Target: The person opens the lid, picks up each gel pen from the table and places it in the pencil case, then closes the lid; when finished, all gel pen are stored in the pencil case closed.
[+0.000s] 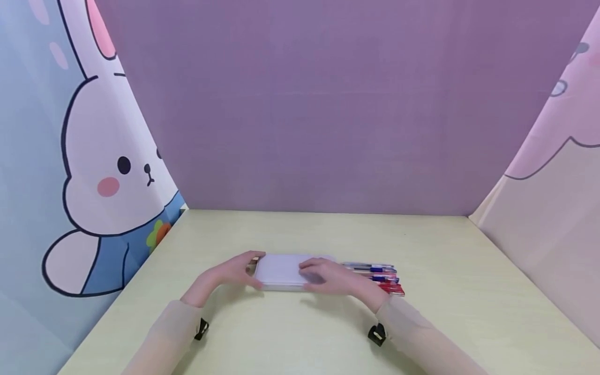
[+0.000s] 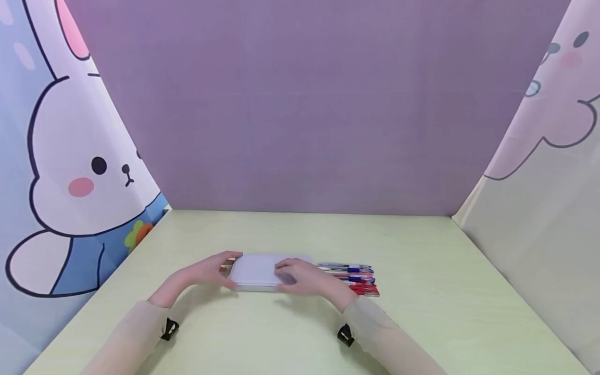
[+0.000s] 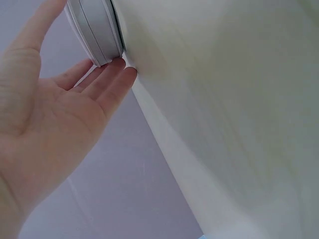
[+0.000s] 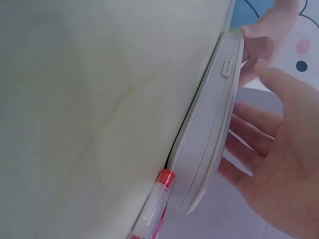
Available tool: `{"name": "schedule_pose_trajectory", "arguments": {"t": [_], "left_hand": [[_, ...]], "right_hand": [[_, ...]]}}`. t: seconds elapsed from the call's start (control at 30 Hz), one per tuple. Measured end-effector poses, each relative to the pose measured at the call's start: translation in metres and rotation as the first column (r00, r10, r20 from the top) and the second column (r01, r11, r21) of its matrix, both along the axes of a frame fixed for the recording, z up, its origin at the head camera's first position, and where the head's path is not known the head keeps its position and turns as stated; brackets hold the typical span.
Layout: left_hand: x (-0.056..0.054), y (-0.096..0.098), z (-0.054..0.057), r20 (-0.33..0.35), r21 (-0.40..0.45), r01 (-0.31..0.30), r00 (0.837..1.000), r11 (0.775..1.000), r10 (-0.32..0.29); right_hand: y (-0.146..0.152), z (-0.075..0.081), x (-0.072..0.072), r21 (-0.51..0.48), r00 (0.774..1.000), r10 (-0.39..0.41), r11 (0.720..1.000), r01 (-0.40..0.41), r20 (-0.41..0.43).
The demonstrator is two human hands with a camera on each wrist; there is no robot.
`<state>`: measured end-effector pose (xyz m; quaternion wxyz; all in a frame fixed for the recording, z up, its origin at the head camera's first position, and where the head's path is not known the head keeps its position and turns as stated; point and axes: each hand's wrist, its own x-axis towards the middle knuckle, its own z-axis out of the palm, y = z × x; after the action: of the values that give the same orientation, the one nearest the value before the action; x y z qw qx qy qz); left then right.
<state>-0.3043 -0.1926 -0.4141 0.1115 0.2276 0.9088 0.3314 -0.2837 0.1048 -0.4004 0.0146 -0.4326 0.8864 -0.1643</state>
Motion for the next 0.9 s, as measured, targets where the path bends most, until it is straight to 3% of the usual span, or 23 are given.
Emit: {"name": "schedule_pose_trajectory", "arguments": {"t": [0.23, 0.67, 0.9], "left_hand": [[-0.0007, -0.0029, -0.0007, -0.003, 0.012, 0.012, 1.000, 1.000, -0.012], [-0.0006, -0.0026, 0.0015, -0.069, -0.054, 0.047, 0.996, 0.997, -0.050], [0.0002, -0.0049, 0.0032, -0.073, -0.007, 0.054, 0.996, 0.999, -0.054]], "right_hand": [[-0.0015, -0.0029, -0.0009, 0.008, 0.998, 0.028, 1.000, -0.027, -0.050], [0.0032, 0.0025, -0.0074, 0.013, 0.998, 0.006, 1.000, -0.007, 0.057], [0.0026, 0.0064, -0.0087, -0.025, 0.998, 0.004, 1.000, -0.002, 0.061]]}}
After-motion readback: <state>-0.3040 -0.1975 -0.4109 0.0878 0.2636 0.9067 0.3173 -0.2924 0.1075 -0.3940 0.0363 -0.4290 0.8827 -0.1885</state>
